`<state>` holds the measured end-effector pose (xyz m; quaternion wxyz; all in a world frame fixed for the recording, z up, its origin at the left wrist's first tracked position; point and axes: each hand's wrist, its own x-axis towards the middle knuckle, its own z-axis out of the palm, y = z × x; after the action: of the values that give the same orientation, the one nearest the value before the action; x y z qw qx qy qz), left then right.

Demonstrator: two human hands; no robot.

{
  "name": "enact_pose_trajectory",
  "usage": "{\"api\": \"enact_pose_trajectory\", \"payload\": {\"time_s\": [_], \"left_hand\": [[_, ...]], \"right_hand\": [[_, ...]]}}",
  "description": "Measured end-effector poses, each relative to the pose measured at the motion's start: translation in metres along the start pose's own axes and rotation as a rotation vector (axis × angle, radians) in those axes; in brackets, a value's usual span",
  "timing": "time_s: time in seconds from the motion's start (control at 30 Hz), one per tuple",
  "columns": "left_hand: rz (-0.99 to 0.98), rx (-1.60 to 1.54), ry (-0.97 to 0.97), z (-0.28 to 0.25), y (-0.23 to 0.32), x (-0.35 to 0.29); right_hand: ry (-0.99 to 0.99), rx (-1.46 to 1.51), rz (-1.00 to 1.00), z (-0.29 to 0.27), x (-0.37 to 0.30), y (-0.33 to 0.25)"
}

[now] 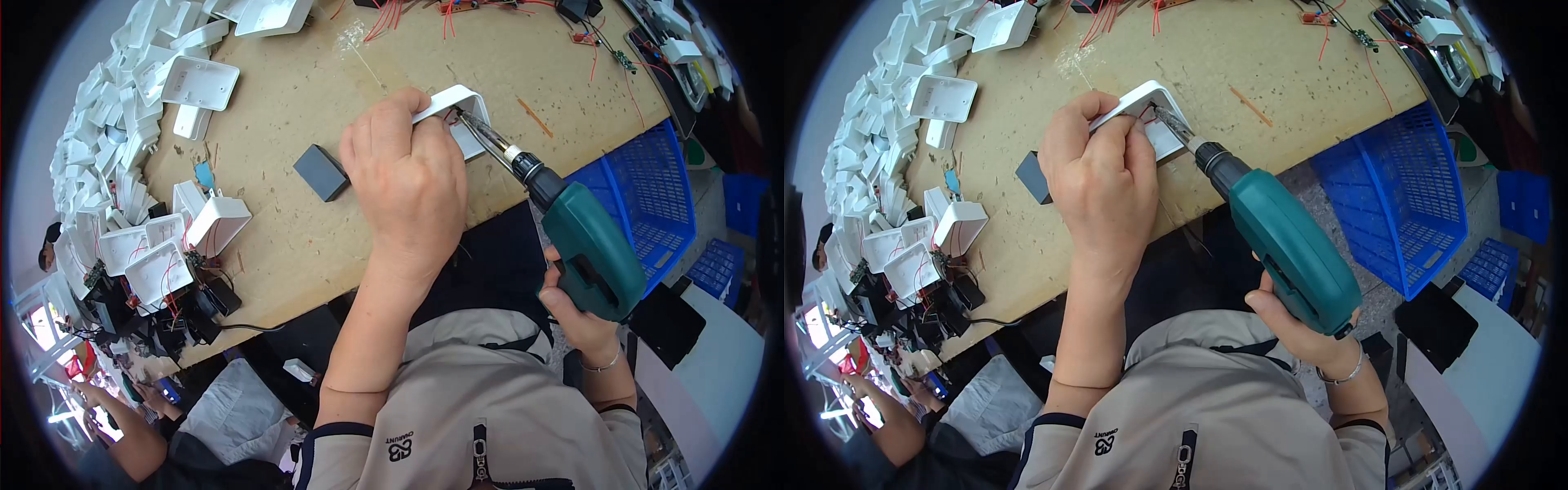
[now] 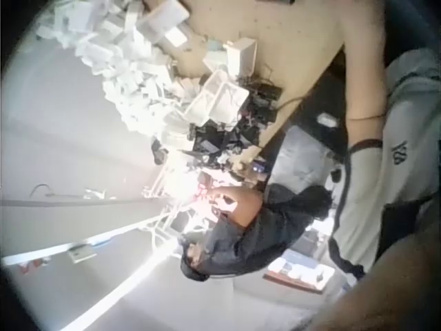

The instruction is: Soldering components inside small white plastic boxes using a solder gun.

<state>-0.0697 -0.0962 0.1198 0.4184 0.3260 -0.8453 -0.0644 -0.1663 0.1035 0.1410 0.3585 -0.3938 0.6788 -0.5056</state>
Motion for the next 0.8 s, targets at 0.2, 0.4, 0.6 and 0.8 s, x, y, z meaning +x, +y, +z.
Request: {"api": "enact_pose_trajectory", "payload": {"time_s": [0.2, 0.4, 0.6, 0.8], "left_hand": [[0.006, 0.008, 0.002, 0.0004, 0.0000, 0.0011], [0.004, 0.013, -0.008, -0.0008, 0.0002, 0.0020], [0.008, 0.002, 0.005, -0.0005, 0.0000, 0.0007], [0.016, -0.004, 0.016, 0.0002, -0.0006, 0.0009]], "right_hand": [[-0.009, -0.030, -0.029, -0.0025, 0.0017, 0.0002], [-0.002, -0.068, -0.086, -0.0032, 0.0021, 0.0017], [-0.015, -0.152, -0.071, -0.0072, -0.0020, 0.0001], [-0.007, -0.136, -0.067, -0.0067, -0.0030, -0.0023]]}}
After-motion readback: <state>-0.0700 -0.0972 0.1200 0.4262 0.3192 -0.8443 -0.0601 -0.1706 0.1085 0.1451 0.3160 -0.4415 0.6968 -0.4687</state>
